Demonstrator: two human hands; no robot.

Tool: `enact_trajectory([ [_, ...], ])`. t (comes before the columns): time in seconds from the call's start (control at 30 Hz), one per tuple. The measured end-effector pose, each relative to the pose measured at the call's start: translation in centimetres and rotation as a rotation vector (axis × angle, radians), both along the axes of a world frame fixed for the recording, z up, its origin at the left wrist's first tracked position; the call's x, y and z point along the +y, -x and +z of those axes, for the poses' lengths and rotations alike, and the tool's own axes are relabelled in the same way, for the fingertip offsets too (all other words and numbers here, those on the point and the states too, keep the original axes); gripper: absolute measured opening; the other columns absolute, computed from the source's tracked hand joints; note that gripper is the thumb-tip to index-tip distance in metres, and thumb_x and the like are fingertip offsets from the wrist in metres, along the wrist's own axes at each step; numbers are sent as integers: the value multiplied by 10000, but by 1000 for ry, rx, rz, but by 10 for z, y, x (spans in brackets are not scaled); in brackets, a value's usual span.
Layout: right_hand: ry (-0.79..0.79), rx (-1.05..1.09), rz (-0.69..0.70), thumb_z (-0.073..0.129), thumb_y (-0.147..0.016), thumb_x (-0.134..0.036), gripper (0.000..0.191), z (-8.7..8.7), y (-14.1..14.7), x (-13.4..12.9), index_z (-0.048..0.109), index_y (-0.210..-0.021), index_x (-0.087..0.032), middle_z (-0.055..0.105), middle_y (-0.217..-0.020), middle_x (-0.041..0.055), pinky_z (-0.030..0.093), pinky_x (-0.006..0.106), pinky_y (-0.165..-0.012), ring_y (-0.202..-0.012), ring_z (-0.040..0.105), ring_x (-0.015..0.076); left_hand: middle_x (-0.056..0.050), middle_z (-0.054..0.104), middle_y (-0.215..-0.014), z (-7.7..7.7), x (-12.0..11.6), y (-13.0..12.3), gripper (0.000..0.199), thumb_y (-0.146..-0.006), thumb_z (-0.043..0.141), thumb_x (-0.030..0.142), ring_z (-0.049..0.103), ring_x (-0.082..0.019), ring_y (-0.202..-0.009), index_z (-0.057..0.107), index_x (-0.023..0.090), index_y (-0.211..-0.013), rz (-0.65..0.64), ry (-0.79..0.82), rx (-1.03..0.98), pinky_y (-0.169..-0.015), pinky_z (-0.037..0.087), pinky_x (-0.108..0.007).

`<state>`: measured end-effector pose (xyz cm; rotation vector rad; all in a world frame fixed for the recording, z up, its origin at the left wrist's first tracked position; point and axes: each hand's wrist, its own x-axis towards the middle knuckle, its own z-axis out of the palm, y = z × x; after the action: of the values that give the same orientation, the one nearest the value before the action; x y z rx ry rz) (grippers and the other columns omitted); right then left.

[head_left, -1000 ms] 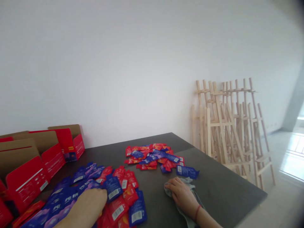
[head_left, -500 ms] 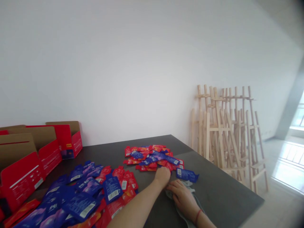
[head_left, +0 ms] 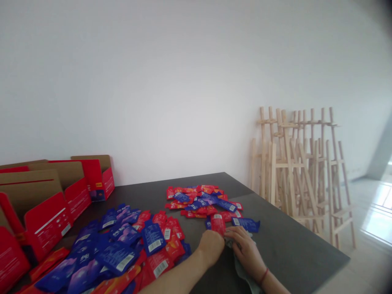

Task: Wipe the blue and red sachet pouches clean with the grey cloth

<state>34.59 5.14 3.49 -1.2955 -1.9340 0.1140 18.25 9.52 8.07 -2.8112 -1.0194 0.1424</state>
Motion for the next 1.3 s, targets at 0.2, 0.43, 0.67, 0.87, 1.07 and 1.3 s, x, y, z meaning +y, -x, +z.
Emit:
enact_trajectory([
  [0.2, 120, -158, 95, 413, -810, -40, 516, 10, 9, -2, 700, -1192, -235, 669, -1254, 79, 448, 407, -1055, -1181, 558, 245, -140, 733, -823, -12, -46, 17, 187, -897, 561, 14, 724, -269, -778, 734, 83, -913, -12, -13, 53, -647, 550, -341],
  [0.43, 240, -615, -3, 482, -913, -58, 377, 40, 37, 13, 738, -1138, -217, 701, -1165, 95, 489, 366, -922, -1105, 575, 271, -153, 729, -933, -17, -51, 32, 176, -924, 559, 45, 705, -271, -883, 723, 71, -980, -63, -74, 4, -682, 561, -352],
  [0.67, 215, -683, -25, 547, -942, -119, 244, 39, 49, 27, 748, -1075, -160, 695, -1102, 148, 493, 394, -849, -1082, 569, 309, -154, 723, -945, -28, -49, 38, 192, -917, 557, 36, 704, -262, -858, 717, 64, -1020, -102, -96, -12, -664, 572, -349],
  [0.87, 150, -654, 145, 599, -954, -194, 270, 16, 37, -3, 718, -1170, -304, 706, -1138, 37, 482, 376, -923, -1111, 568, 259, -224, 712, -1065, -36, -52, 35, 241, -926, 550, 52, 711, -281, -886, 711, 34, -1105, -125, -103, 18, -609, 562, -321],
  [1.07, 192, -559, -50, 462, -915, -60, 395, 20, 40, 30, 749, -1135, -217, 706, -1142, 92, 482, 385, -924, -1101, 568, 274, -185, 727, -915, -32, -50, 25, 186, -902, 560, 44, 708, -269, -813, 737, 64, -953, -151, -55, 18, -553, 523, -301],
  [1.3, 207, -481, -96, 419, -854, -14, 519, 18, 34, 33, 721, -1228, -210, 703, -1173, 98, 486, 384, -960, -1100, 579, 276, -163, 727, -844, -34, -46, 25, 155, -889, 591, 66, 704, -261, -769, 745, 86, -899, -171, -66, 10, -538, 504, -299],
])
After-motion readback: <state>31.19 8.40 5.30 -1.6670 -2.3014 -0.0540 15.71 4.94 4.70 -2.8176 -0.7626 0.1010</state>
